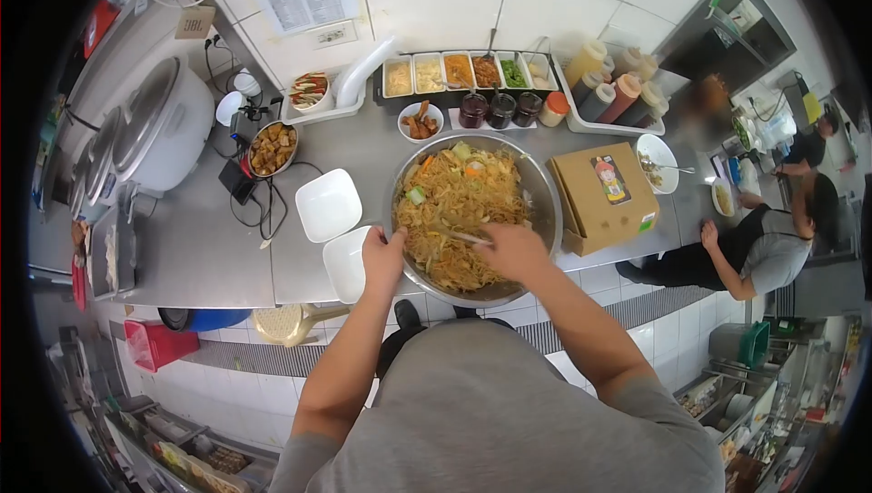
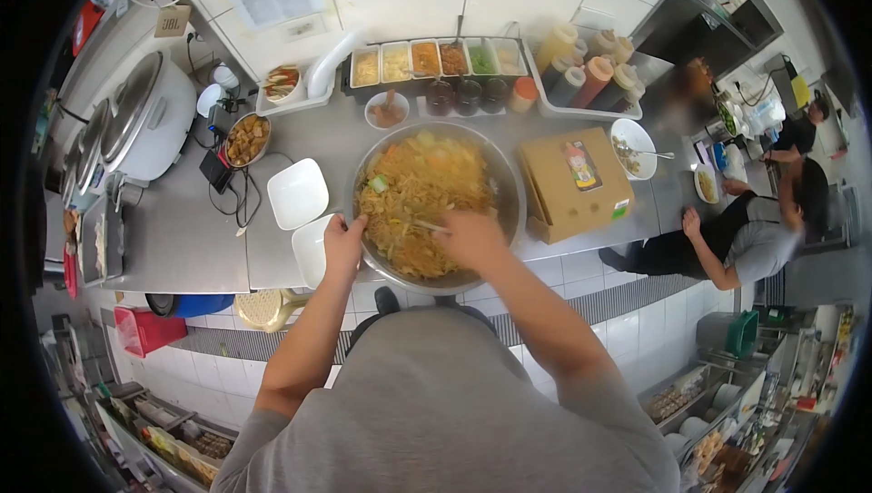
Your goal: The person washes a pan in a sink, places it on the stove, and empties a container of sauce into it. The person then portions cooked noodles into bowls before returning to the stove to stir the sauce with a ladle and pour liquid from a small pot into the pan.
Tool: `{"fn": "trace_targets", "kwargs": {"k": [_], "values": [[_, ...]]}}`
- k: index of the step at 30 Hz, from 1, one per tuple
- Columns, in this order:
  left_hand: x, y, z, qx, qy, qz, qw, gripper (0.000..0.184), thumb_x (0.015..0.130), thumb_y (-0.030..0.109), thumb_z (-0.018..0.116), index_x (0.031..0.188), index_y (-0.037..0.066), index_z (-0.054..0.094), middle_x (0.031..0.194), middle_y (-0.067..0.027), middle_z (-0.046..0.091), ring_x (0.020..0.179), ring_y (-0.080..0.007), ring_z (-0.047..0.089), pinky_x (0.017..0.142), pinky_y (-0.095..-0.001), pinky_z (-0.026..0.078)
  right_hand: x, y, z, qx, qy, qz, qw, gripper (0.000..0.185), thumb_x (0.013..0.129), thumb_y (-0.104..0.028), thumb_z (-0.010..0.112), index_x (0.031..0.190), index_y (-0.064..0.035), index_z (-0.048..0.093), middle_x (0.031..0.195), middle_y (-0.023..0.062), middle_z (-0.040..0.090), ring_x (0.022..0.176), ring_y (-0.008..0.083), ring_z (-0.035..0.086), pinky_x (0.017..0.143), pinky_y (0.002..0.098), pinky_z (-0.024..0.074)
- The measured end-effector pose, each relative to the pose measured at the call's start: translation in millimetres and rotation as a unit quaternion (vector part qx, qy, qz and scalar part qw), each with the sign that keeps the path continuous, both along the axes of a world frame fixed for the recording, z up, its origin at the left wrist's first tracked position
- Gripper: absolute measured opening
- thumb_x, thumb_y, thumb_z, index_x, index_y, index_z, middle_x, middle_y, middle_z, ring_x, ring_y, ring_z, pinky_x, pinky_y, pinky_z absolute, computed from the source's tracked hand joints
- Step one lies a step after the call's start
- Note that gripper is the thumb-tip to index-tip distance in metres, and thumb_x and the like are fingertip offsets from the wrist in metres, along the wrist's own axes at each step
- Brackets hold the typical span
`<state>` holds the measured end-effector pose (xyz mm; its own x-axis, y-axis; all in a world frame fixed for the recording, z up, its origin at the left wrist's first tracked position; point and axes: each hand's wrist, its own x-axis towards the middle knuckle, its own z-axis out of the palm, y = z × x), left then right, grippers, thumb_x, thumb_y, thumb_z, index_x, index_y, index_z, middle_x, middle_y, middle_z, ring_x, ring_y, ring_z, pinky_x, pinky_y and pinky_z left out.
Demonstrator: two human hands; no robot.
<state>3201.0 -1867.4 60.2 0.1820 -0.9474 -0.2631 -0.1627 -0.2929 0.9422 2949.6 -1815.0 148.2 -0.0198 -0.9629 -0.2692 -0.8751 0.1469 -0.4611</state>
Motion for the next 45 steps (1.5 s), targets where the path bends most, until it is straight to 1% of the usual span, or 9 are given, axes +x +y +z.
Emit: {"fn": "trace_targets", "kwargs": {"k": [2, 5, 7, 11, 16, 22, 33, 38, 45], "values": [[-5, -4, 7, 0.009, 0.077, 0.019, 0.997, 0.020, 0.083, 0.017, 0.071, 0.085, 0.001, 0.059, 0.075, -0.0041, 0.060, 0.068, -0.0133, 0.052, 0.061, -0.0316, 0.044, 16, -3, -10, 0.007, 0.031, 0.106, 0.994, 0.032, 0.086, -0.032, 0.064, 0.103, -0.0051, 0.070, 0.101, 0.0209, 0.071, 0.099, 0.0372, 0.068, 0.085, 0.0484, 0.0538], [2, -2, -1, -0.002, 0.013, 0.004, 1.000, 0.014, 0.082, 0.011, 0.068, 0.085, 0.001, 0.060, 0.077, -0.0031, 0.060, 0.067, -0.0128, 0.051, 0.061, -0.0309, 0.042, -6, 2, 10, 0.066, 0.105, 0.136, 0.983, 0.026, 0.086, -0.027, 0.063, 0.098, -0.0053, 0.072, 0.099, 0.0206, 0.072, 0.096, 0.0357, 0.070, 0.082, 0.0474, 0.0552], [-7, 3, 0, -0.034, 0.165, -0.001, 0.986, 0.011, 0.081, 0.001, 0.063, 0.091, 0.001, 0.059, 0.085, -0.0062, 0.064, 0.078, -0.0156, 0.061, 0.070, -0.0327, 0.051, -30, 11, 22, 0.075, 0.148, 0.098, 0.981, 0.025, 0.086, -0.024, 0.062, 0.097, -0.0053, 0.073, 0.097, 0.0202, 0.072, 0.094, 0.0352, 0.071, 0.079, 0.0471, 0.0559], [-15, 6, 1, -0.025, 0.264, 0.003, 0.964, 0.027, 0.080, -0.008, 0.051, 0.105, -0.001, 0.059, 0.099, -0.0113, 0.068, 0.084, -0.0202, 0.067, 0.076, -0.0324, 0.055, -53, 17, 10, 0.012, 0.176, 0.009, 0.984, 0.023, 0.084, -0.020, 0.061, 0.092, -0.0051, 0.075, 0.092, 0.0189, 0.073, 0.088, 0.0343, 0.072, 0.074, 0.0459, 0.0574], [-3, -1, 20, 0.007, 0.265, -0.023, 0.964, 0.035, 0.076, -0.010, 0.051, 0.109, -0.001, 0.058, 0.104, -0.0134, 0.068, 0.091, -0.0221, 0.067, 0.081, -0.0337, 0.055, -40, 12, 17, 0.090, 0.186, 0.035, 0.978, 0.024, 0.085, -0.025, 0.063, 0.089, -0.0051, 0.075, 0.094, 0.0188, 0.074, 0.091, 0.0348, 0.072, 0.076, 0.0465, 0.0574], [18, -3, 40, 0.017, 0.332, 0.035, 0.942, 0.033, 0.073, -0.012, 0.053, 0.101, 0.002, 0.063, 0.093, -0.0057, 0.069, 0.077, -0.0145, 0.063, 0.069, -0.0277, 0.050, -50, 1, 19, -0.048, 0.172, 0.036, 0.983, 0.035, 0.089, -0.035, 0.066, 0.110, -0.0080, 0.068, 0.094, 0.0172, 0.072, 0.089, 0.0363, 0.071, 0.077, 0.0470, 0.0563], [122, 29, 134, -0.110, 0.295, 0.121, 0.941, 0.034, 0.074, -0.013, 0.053, 0.104, 0.000, 0.059, 0.097, -0.0096, 0.067, 0.082, -0.0178, 0.064, 0.076, -0.0296, 0.054, 54, -80, 100, -0.183, 0.130, 0.060, 0.973, 0.039, 0.090, -0.030, 0.066, 0.122, -0.0079, 0.062, 0.092, 0.0205, 0.069, 0.088, 0.0384, 0.068, 0.075, 0.0498, 0.0532], [178, 49, 147, -0.159, 0.273, 0.202, 0.927, 0.029, 0.075, -0.015, 0.050, 0.099, 0.000, 0.057, 0.095, -0.0104, 0.065, 0.082, -0.0184, 0.064, 0.077, -0.0298, 0.054, 141, -84, 99, -0.048, 0.129, 0.236, 0.962, 0.020, 0.083, -0.016, 0.063, 0.098, -0.0064, 0.072, 0.091, 0.0185, 0.071, 0.085, 0.0368, 0.070, 0.074, 0.0497, 0.0552], [250, 69, 122, -0.213, 0.242, 0.252, 0.913, 0.026, 0.075, -0.015, 0.050, 0.096, 0.000, 0.056, 0.095, -0.0107, 0.064, 0.080, -0.0178, 0.063, 0.077, -0.0305, 0.054, 210, -109, 82, 0.047, 0.102, 0.338, 0.934, 0.019, 0.077, -0.017, 0.064, 0.085, -0.0038, 0.075, 0.086, 0.0183, 0.072, 0.081, 0.0365, 0.070, 0.070, 0.0484, 0.0555]]}}
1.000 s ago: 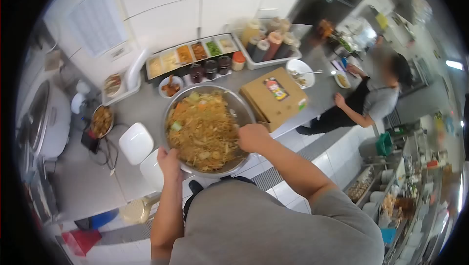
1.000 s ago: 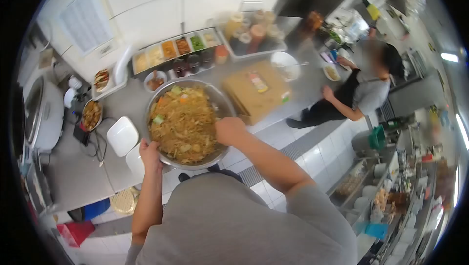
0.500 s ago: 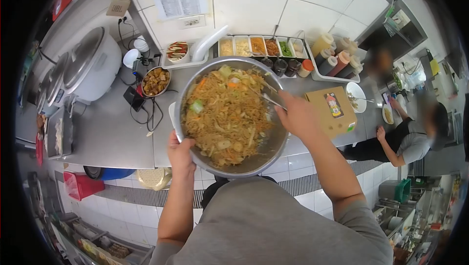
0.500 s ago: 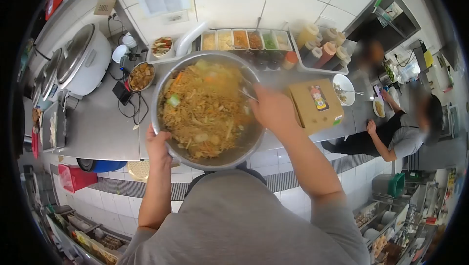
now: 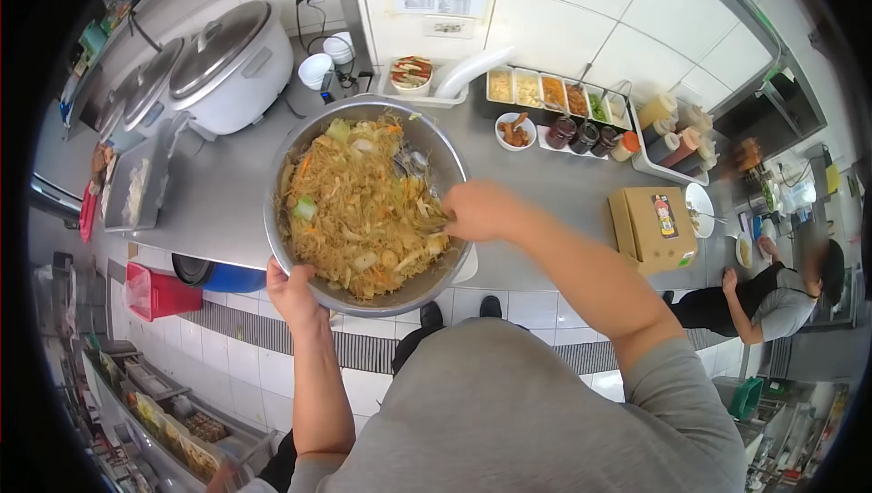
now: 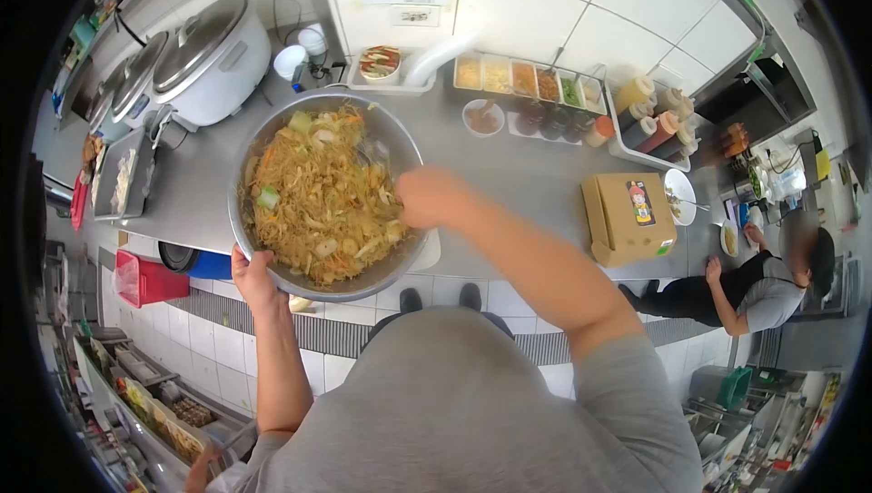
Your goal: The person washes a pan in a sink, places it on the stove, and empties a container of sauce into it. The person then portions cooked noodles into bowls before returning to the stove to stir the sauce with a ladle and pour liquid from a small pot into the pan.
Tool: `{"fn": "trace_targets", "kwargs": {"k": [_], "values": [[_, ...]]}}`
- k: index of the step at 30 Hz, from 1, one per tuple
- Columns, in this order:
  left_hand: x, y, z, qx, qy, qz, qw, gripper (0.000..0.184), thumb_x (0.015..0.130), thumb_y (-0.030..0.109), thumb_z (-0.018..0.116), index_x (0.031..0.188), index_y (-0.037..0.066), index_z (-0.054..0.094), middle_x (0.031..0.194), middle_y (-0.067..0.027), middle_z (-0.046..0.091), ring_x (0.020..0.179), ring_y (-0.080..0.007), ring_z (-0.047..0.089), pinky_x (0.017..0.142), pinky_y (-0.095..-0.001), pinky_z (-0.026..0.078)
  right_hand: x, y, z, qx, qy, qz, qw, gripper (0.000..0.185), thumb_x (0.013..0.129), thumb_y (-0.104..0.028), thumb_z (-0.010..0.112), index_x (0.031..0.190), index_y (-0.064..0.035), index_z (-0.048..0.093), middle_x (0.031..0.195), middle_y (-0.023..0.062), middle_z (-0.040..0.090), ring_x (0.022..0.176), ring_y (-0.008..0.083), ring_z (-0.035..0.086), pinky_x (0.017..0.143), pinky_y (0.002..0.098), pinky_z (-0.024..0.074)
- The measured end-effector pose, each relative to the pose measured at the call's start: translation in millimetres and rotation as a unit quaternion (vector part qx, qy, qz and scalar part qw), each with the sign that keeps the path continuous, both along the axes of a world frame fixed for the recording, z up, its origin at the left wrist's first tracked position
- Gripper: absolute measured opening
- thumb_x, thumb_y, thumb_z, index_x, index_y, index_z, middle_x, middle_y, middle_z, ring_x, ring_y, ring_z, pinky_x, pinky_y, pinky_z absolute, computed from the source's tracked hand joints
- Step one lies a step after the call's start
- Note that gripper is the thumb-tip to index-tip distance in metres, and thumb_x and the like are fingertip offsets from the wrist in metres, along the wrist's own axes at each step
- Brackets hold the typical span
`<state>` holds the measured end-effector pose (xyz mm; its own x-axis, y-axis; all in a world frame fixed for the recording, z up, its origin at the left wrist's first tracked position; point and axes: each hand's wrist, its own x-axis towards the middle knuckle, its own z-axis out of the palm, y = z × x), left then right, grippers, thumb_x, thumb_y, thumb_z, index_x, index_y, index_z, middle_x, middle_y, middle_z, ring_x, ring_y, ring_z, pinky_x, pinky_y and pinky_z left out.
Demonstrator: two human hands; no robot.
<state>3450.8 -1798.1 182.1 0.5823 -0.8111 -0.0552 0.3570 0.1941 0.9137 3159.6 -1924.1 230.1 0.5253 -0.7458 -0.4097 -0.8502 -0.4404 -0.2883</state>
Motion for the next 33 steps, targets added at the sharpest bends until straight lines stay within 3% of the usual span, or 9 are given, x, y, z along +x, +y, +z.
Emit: {"fn": "trace_targets", "kwargs": {"k": [3, 6, 9, 14, 18, 23, 26, 33], "values": [[1, 4, 4, 0.007, 0.017, 0.028, 0.999, 0.022, 0.075, -0.014, 0.050, 0.091, 0.002, 0.053, 0.092, -0.0094, 0.063, 0.079, -0.0168, 0.061, 0.077, -0.0300, 0.053, 36, -1, 3, 0.014, -0.046, 0.049, 0.998, 0.019, 0.077, -0.016, 0.064, 0.086, -0.0037, 0.075, 0.086, 0.0168, 0.073, 0.081, 0.0346, 0.070, 0.070, 0.0469, 0.0557], [5, 4, 0, -0.019, 0.010, 0.040, 0.999, 0.021, 0.075, -0.014, 0.050, 0.086, 0.004, 0.049, 0.090, -0.0070, 0.061, 0.076, -0.0136, 0.058, 0.076, -0.0276, 0.051, 63, 6, 9, 0.024, 0.038, 0.069, 0.997, 0.023, 0.077, -0.022, 0.066, 0.088, -0.0040, 0.075, 0.085, 0.0190, 0.071, 0.083, 0.0384, 0.069, 0.073, 0.0489, 0.0549], [15, 6, -2, -0.033, -0.033, 0.045, 0.998, 0.022, 0.076, -0.014, 0.051, 0.083, 0.006, 0.047, 0.087, -0.0047, 0.059, 0.074, -0.0108, 0.054, 0.076, -0.0248, 0.048, 76, 14, 17, 0.010, 0.057, 0.101, 0.993, 0.020, 0.075, -0.016, 0.065, 0.086, -0.0026, 0.075, 0.085, 0.0192, 0.071, 0.083, 0.0383, 0.069, 0.071, 0.0484, 0.0554], [29, -11, -8, -0.058, -0.039, 0.059, 0.996, 0.022, 0.076, -0.014, 0.052, 0.082, 0.007, 0.047, 0.081, -0.0026, 0.058, 0.068, -0.0093, 0.051, 0.068, -0.0235, 0.045, 64, 20, 38, -0.027, 0.122, 0.083, 0.989, 0.014, 0.075, -0.011, 0.067, 0.084, -0.0039, 0.075, 0.083, 0.0158, 0.072, 0.082, 0.0340, 0.070, 0.066, 0.0452, 0.0555], [39, -15, -23, -0.060, -0.027, 0.034, 0.997, 0.024, 0.076, -0.014, 0.052, 0.081, 0.008, 0.045, 0.082, -0.0014, 0.057, 0.072, -0.0087, 0.052, 0.074, -0.0229, 0.046, 37, 23, 43, -0.023, 0.126, 0.042, 0.991, 0.013, 0.076, -0.011, 0.066, 0.083, -0.0032, 0.075, 0.081, 0.0160, 0.071, 0.080, 0.0348, 0.070, 0.066, 0.0461, 0.0552], [38, -17, -16, -0.038, 0.008, 0.031, 0.999, 0.024, 0.076, -0.014, 0.052, 0.080, 0.008, 0.044, 0.080, -0.0016, 0.057, 0.071, -0.0085, 0.051, 0.071, -0.0227, 0.045, 26, 10, 31, -0.039, 0.050, -0.061, 0.996, 0.023, 0.082, -0.023, 0.065, 0.097, -0.0072, 0.074, 0.090, 0.0173, 0.071, 0.088, 0.0367, 0.069, 0.077, 0.0495, 0.0549], [33, -20, -8, -0.038, 0.000, 0.034, 0.999, 0.023, 0.076, -0.014, 0.052, 0.078, 0.008, 0.045, 0.079, -0.0020, 0.057, 0.067, -0.0085, 0.050, 0.067, -0.0226, 0.043, 44, 4, 18, 0.009, 0.102, -0.071, 0.992, 0.023, 0.083, -0.023, 0.064, 0.096, -0.0070, 0.074, 0.090, 0.0174, 0.071, 0.090, 0.0367, 0.069, 0.077, 0.0489, 0.0552], [29, -27, -5, -0.046, -0.012, 0.025, 0.999, 0.024, 0.077, -0.014, 0.053, 0.078, 0.009, 0.044, 0.079, -0.0012, 0.056, 0.069, -0.0079, 0.050, 0.069, -0.0218, 0.043, 28, 20, 14, -0.025, 0.110, -0.035, 0.993, 0.022, 0.082, -0.023, 0.065, 0.095, -0.0074, 0.074, 0.089, 0.0174, 0.071, 0.089, 0.0364, 0.070, 0.077, 0.0492, 0.0553]]}}
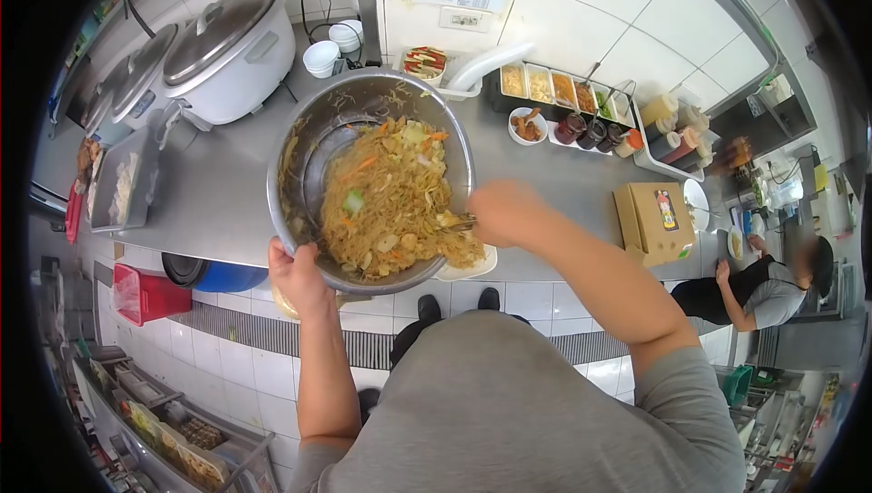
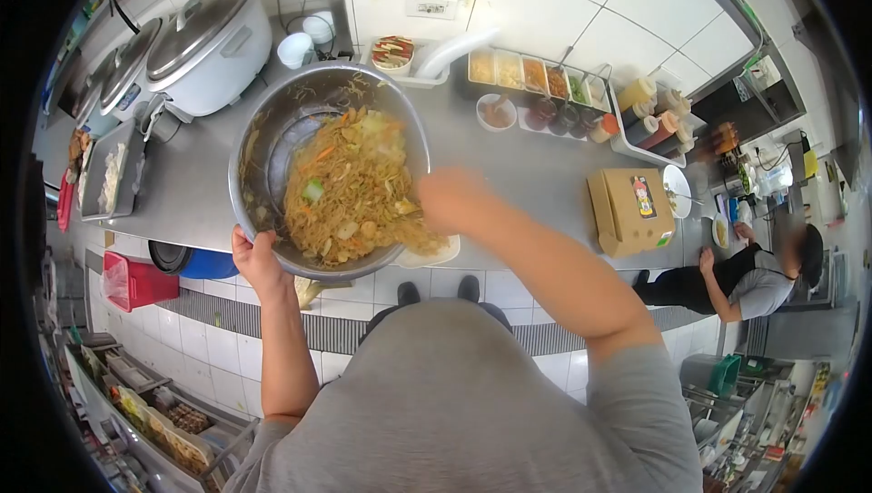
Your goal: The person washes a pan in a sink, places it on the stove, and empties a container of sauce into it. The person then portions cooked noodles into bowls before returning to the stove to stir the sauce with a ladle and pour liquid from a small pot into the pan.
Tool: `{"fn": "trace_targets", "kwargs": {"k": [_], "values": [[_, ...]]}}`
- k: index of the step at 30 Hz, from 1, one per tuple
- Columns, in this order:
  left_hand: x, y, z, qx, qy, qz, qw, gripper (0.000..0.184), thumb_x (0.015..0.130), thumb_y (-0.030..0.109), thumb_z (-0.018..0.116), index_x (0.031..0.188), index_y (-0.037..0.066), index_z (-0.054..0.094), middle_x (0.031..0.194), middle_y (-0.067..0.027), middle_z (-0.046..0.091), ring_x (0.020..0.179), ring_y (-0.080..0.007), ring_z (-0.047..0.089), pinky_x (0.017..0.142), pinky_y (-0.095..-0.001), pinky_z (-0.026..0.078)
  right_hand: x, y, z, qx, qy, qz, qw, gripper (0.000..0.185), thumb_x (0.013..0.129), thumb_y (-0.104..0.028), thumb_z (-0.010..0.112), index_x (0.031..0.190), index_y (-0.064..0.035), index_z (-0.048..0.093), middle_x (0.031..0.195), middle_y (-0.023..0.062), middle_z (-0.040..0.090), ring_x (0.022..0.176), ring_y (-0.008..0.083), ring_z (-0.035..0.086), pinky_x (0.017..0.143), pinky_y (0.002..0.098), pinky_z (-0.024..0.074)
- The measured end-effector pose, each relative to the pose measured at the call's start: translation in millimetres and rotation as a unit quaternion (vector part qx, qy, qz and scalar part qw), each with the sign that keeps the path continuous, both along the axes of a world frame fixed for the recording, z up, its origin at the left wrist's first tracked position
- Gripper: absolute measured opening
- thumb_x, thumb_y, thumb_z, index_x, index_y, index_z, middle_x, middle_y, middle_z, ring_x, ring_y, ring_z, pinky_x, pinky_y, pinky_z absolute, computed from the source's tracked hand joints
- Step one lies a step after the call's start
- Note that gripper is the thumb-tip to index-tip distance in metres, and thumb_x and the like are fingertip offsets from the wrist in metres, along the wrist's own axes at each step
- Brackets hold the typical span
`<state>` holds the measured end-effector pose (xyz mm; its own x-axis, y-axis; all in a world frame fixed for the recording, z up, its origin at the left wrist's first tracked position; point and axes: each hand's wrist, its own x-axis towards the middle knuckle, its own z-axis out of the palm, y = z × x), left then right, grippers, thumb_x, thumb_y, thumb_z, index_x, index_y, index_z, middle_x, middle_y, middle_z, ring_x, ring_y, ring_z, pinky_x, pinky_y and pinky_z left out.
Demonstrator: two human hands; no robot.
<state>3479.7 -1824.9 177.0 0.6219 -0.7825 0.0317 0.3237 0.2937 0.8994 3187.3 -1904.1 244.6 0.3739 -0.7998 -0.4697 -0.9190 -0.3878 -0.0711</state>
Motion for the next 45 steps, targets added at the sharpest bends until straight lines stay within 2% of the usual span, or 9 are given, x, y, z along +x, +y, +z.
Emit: {"fn": "trace_targets", "kwargs": {"k": [5, 9, 15, 20, 24, 26, 30, 32, 45], "values": [[1, -5, -7, -0.015, -0.019, 0.000, 1.000, 0.024, 0.077, -0.013, 0.053, 0.077, 0.009, 0.044, 0.079, 0.0001, 0.055, 0.070, -0.0074, 0.048, 0.069, -0.0212, 0.041, -4, 11, 36, 0.023, -0.013, -0.011, 1.000, 0.025, 0.082, -0.021, 0.066, 0.099, -0.0059, 0.073, 0.090, 0.0174, 0.071, 0.090, 0.0364, 0.069, 0.077, 0.0488, 0.0551], [-5, -9, 3, -0.019, -0.010, -0.004, 1.000, 0.024, 0.077, -0.013, 0.053, 0.077, 0.009, 0.044, 0.079, 0.0000, 0.054, 0.070, -0.0076, 0.047, 0.070, -0.0216, 0.041, 31, 9, 11, 0.015, -0.071, -0.044, 0.996, 0.021, 0.080, -0.021, 0.067, 0.093, -0.0048, 0.074, 0.086, 0.0173, 0.071, 0.087, 0.0367, 0.070, 0.074, 0.0491, 0.0552], [-11, -12, 9, -0.009, -0.016, 0.004, 1.000, 0.024, 0.076, -0.012, 0.054, 0.078, 0.009, 0.044, 0.080, -0.0007, 0.055, 0.071, -0.0087, 0.048, 0.070, -0.0230, 0.043, 44, 1, 6, 0.018, -0.068, 0.019, 0.997, 0.019, 0.079, -0.021, 0.069, 0.084, -0.0038, 0.074, 0.082, 0.0173, 0.071, 0.082, 0.0374, 0.070, 0.068, 0.0497, 0.0553], [-4, -18, 0, -0.015, 0.003, 0.004, 1.000, 0.024, 0.075, -0.012, 0.054, 0.078, 0.009, 0.045, 0.081, -0.0010, 0.056, 0.070, -0.0095, 0.049, 0.070, -0.0239, 0.043, 14, 6, 19, 0.026, 0.002, -0.002, 1.000, 0.020, 0.079, -0.021, 0.068, 0.089, -0.0049, 0.073, 0.086, 0.0159, 0.071, 0.086, 0.0359, 0.070, 0.072, 0.0486, 0.0552], [1, -20, -4, -0.022, -0.010, 0.003, 1.000, 0.025, 0.075, -0.013, 0.054, 0.078, 0.010, 0.044, 0.080, -0.0006, 0.055, 0.070, -0.0093, 0.049, 0.070, -0.0239, 0.043, -16, 16, 29, 0.004, -0.029, -0.032, 0.999, 0.022, 0.080, -0.022, 0.068, 0.095, -0.0062, 0.073, 0.089, 0.0152, 0.071, 0.089, 0.0347, 0.070, 0.076, 0.0481, 0.0551], [2, -20, -2, -0.010, -0.021, 0.001, 1.000, 0.025, 0.075, -0.013, 0.054, 0.078, 0.010, 0.044, 0.079, -0.0001, 0.054, 0.071, -0.0093, 0.049, 0.070, -0.0239, 0.042, -18, 14, 41, 0.021, -0.056, -0.103, 0.993, 0.024, 0.081, -0.023, 0.068, 0.097, -0.0061, 0.073, 0.091, 0.0158, 0.072, 0.090, 0.0343, 0.070, 0.077, 0.0479, 0.0552], [-3, -22, 2, -0.010, -0.006, -0.002, 1.000, 0.026, 0.076, -0.013, 0.054, 0.079, 0.010, 0.044, 0.080, -0.0001, 0.054, 0.071, -0.0093, 0.049, 0.070, -0.0240, 0.042, 1, -3, 6, 0.020, -0.057, -0.140, 0.988, 0.024, 0.081, -0.022, 0.068, 0.099, -0.0075, 0.073, 0.093, 0.0151, 0.072, 0.091, 0.0343, 0.069, 0.078, 0.0476, 0.0549], [-4, -24, 1, -0.016, -0.010, 0.003, 1.000, 0.026, 0.076, -0.013, 0.054, 0.080, 0.010, 0.044, 0.081, -0.0005, 0.054, 0.072, -0.0092, 0.049, 0.071, -0.0239, 0.042, 12, -5, -6, 0.017, -0.045, -0.057, 0.997, 0.023, 0.081, -0.021, 0.067, 0.099, -0.0090, 0.073, 0.093, 0.0142, 0.072, 0.092, 0.0349, 0.069, 0.079, 0.0480, 0.0548], [6, -43, -13, -0.013, 0.004, 0.005, 1.000, 0.026, 0.074, -0.014, 0.054, 0.079, 0.010, 0.043, 0.080, -0.0009, 0.056, 0.072, -0.0104, 0.051, 0.072, -0.0245, 0.043, -67, 50, -9, -0.039, -0.079, -0.066, 0.994, 0.027, 0.082, -0.025, 0.066, 0.105, -0.0132, 0.073, 0.093, 0.0130, 0.071, 0.092, 0.0351, 0.067, 0.079, 0.0481, 0.0537]]}}
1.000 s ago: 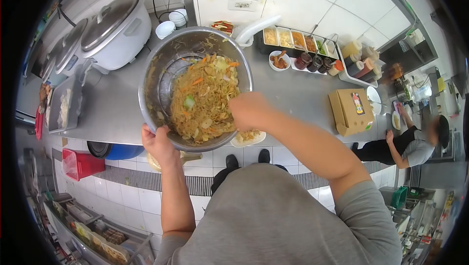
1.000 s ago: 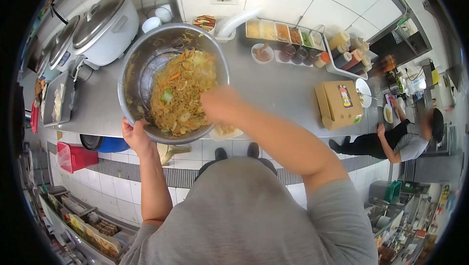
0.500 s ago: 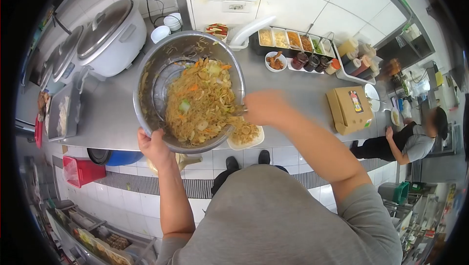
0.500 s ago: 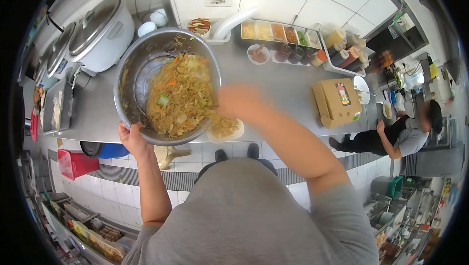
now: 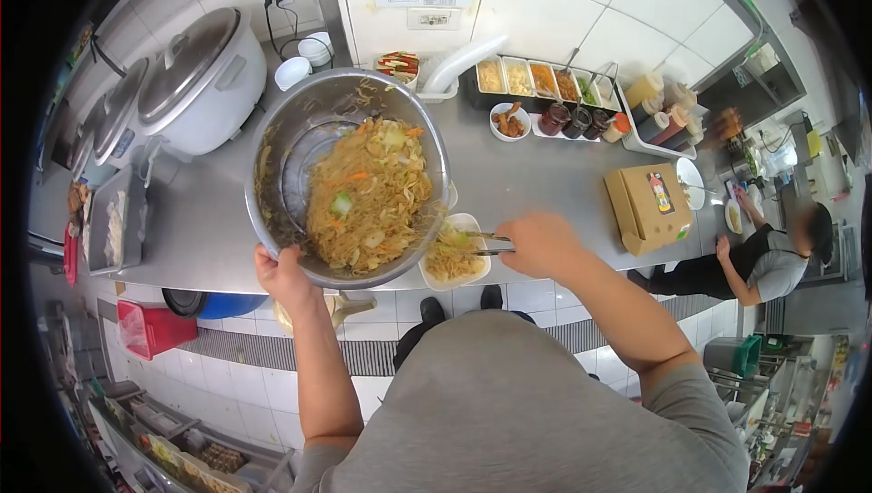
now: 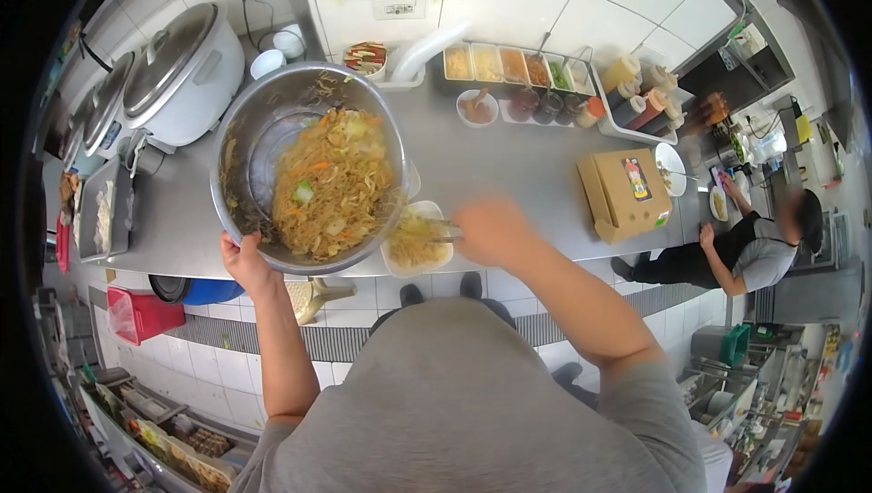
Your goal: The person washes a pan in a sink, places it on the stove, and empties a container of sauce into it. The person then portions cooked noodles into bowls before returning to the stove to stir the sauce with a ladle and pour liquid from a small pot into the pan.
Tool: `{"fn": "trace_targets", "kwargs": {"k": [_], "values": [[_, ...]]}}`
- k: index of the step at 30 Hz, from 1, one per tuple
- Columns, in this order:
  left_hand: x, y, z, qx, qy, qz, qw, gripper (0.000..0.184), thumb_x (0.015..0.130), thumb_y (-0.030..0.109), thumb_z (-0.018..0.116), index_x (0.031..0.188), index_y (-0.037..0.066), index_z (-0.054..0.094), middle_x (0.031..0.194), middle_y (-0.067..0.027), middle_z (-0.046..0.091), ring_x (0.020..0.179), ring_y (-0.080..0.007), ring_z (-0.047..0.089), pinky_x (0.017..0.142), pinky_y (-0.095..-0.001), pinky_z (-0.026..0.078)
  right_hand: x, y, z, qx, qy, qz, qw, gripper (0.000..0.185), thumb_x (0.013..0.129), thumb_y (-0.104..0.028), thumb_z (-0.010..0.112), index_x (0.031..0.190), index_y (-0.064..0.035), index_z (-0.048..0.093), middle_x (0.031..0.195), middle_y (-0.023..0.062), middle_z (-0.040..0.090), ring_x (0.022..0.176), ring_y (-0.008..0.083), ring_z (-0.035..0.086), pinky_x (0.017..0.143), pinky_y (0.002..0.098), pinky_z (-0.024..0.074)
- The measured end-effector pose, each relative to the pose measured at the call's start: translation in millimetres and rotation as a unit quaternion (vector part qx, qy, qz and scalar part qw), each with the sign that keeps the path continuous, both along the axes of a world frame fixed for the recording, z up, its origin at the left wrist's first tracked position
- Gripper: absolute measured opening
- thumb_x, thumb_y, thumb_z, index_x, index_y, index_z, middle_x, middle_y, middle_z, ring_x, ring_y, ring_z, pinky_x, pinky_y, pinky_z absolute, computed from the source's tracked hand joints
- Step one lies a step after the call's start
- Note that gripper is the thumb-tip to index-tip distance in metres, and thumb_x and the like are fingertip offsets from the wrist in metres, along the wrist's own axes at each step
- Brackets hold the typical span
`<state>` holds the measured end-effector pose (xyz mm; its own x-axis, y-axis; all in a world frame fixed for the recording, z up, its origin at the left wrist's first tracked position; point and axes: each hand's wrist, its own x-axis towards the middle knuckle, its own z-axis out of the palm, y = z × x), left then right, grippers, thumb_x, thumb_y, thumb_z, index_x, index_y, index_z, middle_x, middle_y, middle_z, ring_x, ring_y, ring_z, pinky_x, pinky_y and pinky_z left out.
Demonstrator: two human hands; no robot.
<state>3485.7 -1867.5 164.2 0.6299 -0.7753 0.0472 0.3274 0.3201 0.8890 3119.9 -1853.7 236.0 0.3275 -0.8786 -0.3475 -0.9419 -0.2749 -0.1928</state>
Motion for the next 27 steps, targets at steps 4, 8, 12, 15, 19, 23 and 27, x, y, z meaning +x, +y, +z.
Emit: {"fn": "trace_targets", "kwargs": {"k": [4, 8, 12, 15, 19, 23, 27], "values": [[12, -8, 0, 0.008, -0.002, 0.013, 1.000, 0.025, 0.074, -0.013, 0.054, 0.080, 0.009, 0.045, 0.083, -0.0032, 0.059, 0.073, -0.0116, 0.053, 0.073, -0.0257, 0.045, -12, -7, -5, 0.031, -0.033, -0.030, 0.999, 0.036, 0.086, -0.032, 0.067, 0.117, -0.0150, 0.071, 0.100, 0.0137, 0.072, 0.099, 0.0365, 0.066, 0.084, 0.0471, 0.0530], [15, -21, 12, 0.000, -0.001, 0.027, 1.000, 0.023, 0.075, -0.013, 0.053, 0.081, 0.008, 0.046, 0.085, -0.0046, 0.060, 0.073, -0.0130, 0.055, 0.074, -0.0266, 0.047, 8, -39, 17, -0.056, -0.098, -0.076, 0.991, 0.045, 0.089, -0.040, 0.066, 0.128, -0.0167, 0.067, 0.106, 0.0154, 0.072, 0.104, 0.0370, 0.066, 0.088, 0.0461, 0.0526], [18, -36, 13, 0.006, -0.015, 0.031, 0.999, 0.023, 0.075, -0.013, 0.052, 0.081, 0.008, 0.046, 0.086, -0.0051, 0.060, 0.074, -0.0134, 0.055, 0.074, -0.0268, 0.047, 62, -119, 16, -0.106, -0.127, -0.073, 0.984, 0.038, 0.091, -0.036, 0.064, 0.120, -0.0134, 0.068, 0.096, 0.0156, 0.072, 0.096, 0.0356, 0.068, 0.083, 0.0481, 0.0542], [18, -45, 14, -0.020, -0.024, 0.019, 0.999, 0.023, 0.075, -0.013, 0.053, 0.081, 0.008, 0.047, 0.086, -0.0052, 0.060, 0.074, -0.0131, 0.055, 0.074, -0.0266, 0.047, 86, -165, 1, -0.126, -0.134, -0.099, 0.978, 0.030, 0.089, -0.031, 0.063, 0.108, -0.0086, 0.071, 0.089, 0.0155, 0.071, 0.091, 0.0358, 0.069, 0.078, 0.0495, 0.0552], [5, -54, 18, -0.026, -0.021, 0.022, 0.999, 0.024, 0.075, -0.013, 0.055, 0.080, 0.009, 0.046, 0.084, -0.0041, 0.059, 0.073, -0.0117, 0.053, 0.072, -0.0256, 0.045, 94, -174, -14, -0.048, -0.070, -0.063, 0.994, 0.023, 0.082, -0.023, 0.064, 0.092, -0.0038, 0.072, 0.087, 0.0170, 0.071, 0.086, 0.0362, 0.070, 0.074, 0.0492, 0.0558], [4, -62, 7, -0.032, -0.028, 0.033, 0.999, 0.026, 0.075, -0.013, 0.056, 0.079, 0.010, 0.044, 0.079, -0.0011, 0.055, 0.069, -0.0090, 0.048, 0.069, -0.0234, 0.041, 92, -156, -15, -0.018, -0.027, -0.025, 0.999, 0.021, 0.079, -0.020, 0.064, 0.088, -0.0031, 0.073, 0.087, 0.0170, 0.072, 0.086, 0.0362, 0.070, 0.075, 0.0491, 0.0557], [6, -65, 0, -0.039, -0.044, 0.027, 0.998, 0.028, 0.075, -0.013, 0.055, 0.077, 0.012, 0.042, 0.075, 0.0005, 0.053, 0.065, -0.0076, 0.046, 0.064, -0.0220, 0.039, 83, -137, -17, -0.034, -0.024, 0.004, 0.999, 0.022, 0.080, -0.021, 0.064, 0.091, -0.0034, 0.073, 0.086, 0.0166, 0.072, 0.087, 0.0359, 0.070, 0.077, 0.0496, 0.0552]]}}
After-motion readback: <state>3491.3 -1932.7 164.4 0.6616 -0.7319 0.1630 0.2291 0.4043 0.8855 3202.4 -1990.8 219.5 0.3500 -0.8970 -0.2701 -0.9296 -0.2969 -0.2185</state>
